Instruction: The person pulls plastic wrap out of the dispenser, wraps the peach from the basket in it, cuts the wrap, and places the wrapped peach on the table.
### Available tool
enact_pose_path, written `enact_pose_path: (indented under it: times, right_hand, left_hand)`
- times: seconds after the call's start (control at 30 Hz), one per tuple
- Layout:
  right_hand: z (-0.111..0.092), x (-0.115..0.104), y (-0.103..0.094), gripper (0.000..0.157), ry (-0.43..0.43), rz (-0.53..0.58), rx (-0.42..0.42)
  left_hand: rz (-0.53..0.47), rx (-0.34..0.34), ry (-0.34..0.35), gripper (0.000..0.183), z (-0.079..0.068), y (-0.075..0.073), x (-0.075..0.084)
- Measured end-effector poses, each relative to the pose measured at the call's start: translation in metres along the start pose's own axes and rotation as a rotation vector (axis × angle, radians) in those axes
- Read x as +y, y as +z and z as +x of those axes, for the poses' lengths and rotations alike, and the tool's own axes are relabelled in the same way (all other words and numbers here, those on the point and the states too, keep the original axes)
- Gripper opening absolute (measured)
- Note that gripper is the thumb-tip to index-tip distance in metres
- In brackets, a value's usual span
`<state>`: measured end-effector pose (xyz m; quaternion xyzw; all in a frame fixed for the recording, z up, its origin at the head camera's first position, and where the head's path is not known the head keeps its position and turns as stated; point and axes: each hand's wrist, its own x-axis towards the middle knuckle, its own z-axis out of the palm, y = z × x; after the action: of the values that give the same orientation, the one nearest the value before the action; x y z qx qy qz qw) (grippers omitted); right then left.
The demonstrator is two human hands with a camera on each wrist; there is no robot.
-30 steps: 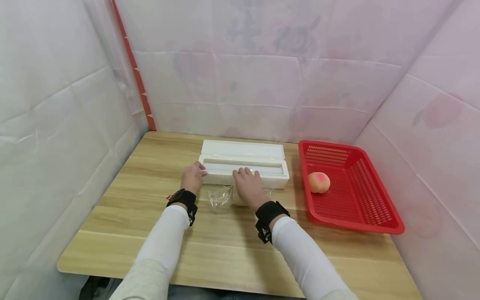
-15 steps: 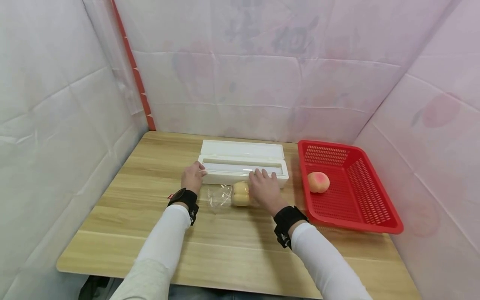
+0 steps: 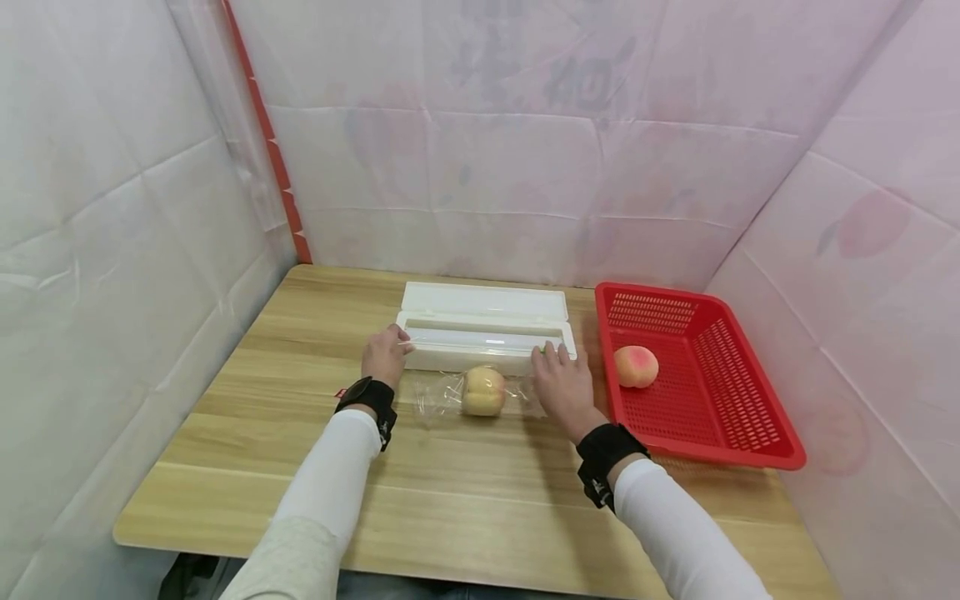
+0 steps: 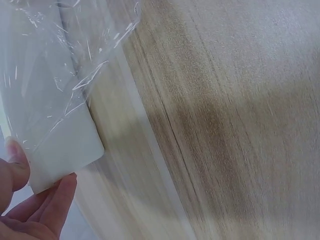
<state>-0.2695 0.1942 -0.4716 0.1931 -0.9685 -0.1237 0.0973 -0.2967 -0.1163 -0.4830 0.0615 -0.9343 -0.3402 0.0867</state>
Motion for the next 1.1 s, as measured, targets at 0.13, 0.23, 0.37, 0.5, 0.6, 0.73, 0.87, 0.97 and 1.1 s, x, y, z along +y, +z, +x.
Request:
enact_pose_path:
  times: [0.13, 0.23, 0.37, 0.5, 0.6, 0.73, 0.87, 0.97, 1.1]
  right_hand:
    - [-0.002, 0.010, -0.001, 0.039, 0.024, -0.008, -0.005]
    - [-0.003, 0.016, -0.002, 0.039, 0.028, -0.015, -0.022]
    - [-0.003, 0.021, -0.002, 0.037, 0.023, -0.019, -0.015]
    - [-0.005, 0.027, -0.001, 0.029, 0.027, 0.005, 0.046]
    - [-0.006, 0.032, 0.000, 0.031, 0.023, 0.021, 0.055]
    - [-0.006, 0.033, -0.001, 0.038, 0.023, 0.069, 0.022]
    - [-0.005, 0.027, -0.007, 0.032, 0.073, 0.118, -0.027]
    - [-0.003, 0.012, -0.014, 0.047, 0.073, 0.146, -0.020]
    - [0.000, -0.022, -0.019, 0.056, -0.127, 0.273, 0.125]
  left_hand:
    - [0.004, 0.006, -0.001, 0.015, 0.001, -0.002, -0.001]
    - [0.008, 0.011, -0.002, 0.014, 0.000, -0.003, -0.001]
    - [0.010, 0.011, -0.006, 0.015, -0.001, -0.005, 0.001]
    - [-0.003, 0.007, -0.004, 0.016, -0.003, -0.007, 0.001]
    - [-0.003, 0.018, 0.008, 0.015, -0.004, -0.007, 0.000]
    - [-0.025, 0.000, 0.030, 0.016, -0.004, -0.006, -0.001]
    - [-0.151, -0.082, 0.005, 0.024, -0.005, -0.006, -0.002]
    - [-0.245, -0.132, -0.044, 0.035, -0.007, -0.009, -0.004]
    - [-0.312, -0.152, -0.067, 0.051, -0.006, -0.014, -0.006]
